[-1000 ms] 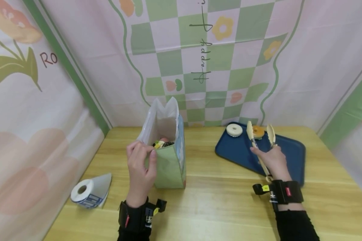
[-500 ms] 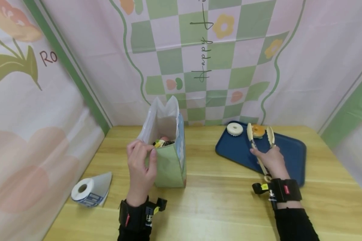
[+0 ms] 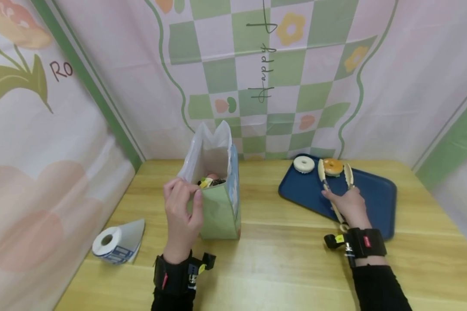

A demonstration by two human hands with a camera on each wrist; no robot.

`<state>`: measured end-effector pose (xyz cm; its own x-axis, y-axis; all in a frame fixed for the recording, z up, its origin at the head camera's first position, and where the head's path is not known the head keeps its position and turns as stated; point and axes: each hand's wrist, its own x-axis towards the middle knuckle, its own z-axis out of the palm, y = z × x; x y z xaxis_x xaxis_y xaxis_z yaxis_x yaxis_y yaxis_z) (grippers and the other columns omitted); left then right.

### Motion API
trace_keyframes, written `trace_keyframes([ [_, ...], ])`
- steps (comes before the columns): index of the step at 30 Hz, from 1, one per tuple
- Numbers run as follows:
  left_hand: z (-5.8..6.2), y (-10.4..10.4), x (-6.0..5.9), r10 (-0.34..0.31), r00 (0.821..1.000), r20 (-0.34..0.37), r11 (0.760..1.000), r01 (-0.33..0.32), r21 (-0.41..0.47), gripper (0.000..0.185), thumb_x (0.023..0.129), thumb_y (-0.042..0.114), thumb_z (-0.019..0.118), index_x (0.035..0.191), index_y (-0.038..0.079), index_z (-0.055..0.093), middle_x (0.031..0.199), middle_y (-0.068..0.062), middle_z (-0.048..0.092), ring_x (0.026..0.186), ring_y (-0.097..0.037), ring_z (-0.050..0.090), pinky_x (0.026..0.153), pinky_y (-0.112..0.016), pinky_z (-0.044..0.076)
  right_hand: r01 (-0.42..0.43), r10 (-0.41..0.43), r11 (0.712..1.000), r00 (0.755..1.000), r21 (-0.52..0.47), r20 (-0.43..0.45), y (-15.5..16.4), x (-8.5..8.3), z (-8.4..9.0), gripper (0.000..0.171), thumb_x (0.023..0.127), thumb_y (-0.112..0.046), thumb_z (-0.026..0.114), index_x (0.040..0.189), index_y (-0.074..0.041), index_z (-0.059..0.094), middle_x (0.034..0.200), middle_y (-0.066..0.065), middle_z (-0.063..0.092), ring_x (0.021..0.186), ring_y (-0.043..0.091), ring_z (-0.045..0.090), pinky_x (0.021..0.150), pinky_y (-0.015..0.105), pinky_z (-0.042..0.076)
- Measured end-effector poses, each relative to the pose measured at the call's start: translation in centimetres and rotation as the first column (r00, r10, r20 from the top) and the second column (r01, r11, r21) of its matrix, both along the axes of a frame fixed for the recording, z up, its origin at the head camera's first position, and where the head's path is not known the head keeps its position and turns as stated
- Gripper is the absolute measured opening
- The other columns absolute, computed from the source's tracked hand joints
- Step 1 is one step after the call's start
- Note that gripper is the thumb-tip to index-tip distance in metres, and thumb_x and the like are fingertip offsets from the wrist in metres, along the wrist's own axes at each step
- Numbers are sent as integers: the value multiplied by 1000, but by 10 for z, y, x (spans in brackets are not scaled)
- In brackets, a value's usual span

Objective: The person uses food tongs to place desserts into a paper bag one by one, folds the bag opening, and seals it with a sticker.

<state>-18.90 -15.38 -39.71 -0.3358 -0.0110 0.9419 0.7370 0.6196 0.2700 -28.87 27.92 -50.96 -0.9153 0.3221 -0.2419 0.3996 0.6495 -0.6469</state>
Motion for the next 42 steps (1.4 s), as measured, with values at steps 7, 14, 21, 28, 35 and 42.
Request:
trace_keyframes([
  [7, 1, 0, 0, -4, 1000, -5, 1000, 4, 0, 35, 102, 25, 47, 76, 4, 57, 71, -5, 53, 71, -20, 48, 92, -42, 35, -27, 27, 999, 1000, 22, -10, -1, 0, -1, 121, 85, -66, 58, 149, 16, -4, 89, 23, 71, 74, 28, 71, 72, 45, 52],
  [14, 1, 2, -1, -5, 1000, -9, 1000, 5, -5, 35, 102, 26, 47, 77, 4, 57, 72, -5, 54, 71, -20, 48, 91, -43, 35, -25, 25, 1000, 1000, -10, -14, 0, 2, -2, 115, 88, -59, 60, 150, 14, -5, 83, 18, 72, 64, 18, 70, 71, 43, 51],
  [21, 1, 1, -1, -6, 1000, -5, 1000, 6, -3, 35, 102, 25, 47, 76, 4, 57, 71, -5, 53, 71, -20, 48, 91, -43, 35, -28, 26, 999, 999, -39, -45, 1, 3, 1, 114, 89, -60, 58, 151, 9, -7, 88, 19, 72, 66, 18, 70, 79, 49, 49],
  [28, 2, 1, 0, -3, 1000, 0, 1000, 3, 3, 36, 102, 26, 47, 76, 4, 57, 72, -5, 54, 71, -20, 49, 92, -44, 35, -27, 24, 998, 998, -51, -64, -2, 4, 10, 112, 89, -61, 57, 153, 6, -6, 93, 19, 71, 68, 19, 70, 72, 40, 50],
  [35, 3, 1, 0, 0, 1000, -5, 1000, 0, 2, 37, 102, 27, 46, 76, 4, 57, 71, -5, 54, 71, -20, 49, 91, -44, 35, -26, 21, 997, 997, -67, -78, -6, 10, 22, 112, 88, -63, 55, 153, 5, -7, 106, 25, 66, 71, 20, 71, 68, 37, 50],
  [42, 3, 1, 0, 3, 1000, -6, 1000, -3, 0, 37, 102, 27, 46, 76, 4, 57, 71, -5, 54, 70, -20, 49, 91, -43, 36, -25, 18, 998, 994, -62, -106, -9, 14, 29, 116, 86, -69, 54, 154, 3, -5, 108, 26, 66, 71, 21, 72, 69, 39, 49],
])
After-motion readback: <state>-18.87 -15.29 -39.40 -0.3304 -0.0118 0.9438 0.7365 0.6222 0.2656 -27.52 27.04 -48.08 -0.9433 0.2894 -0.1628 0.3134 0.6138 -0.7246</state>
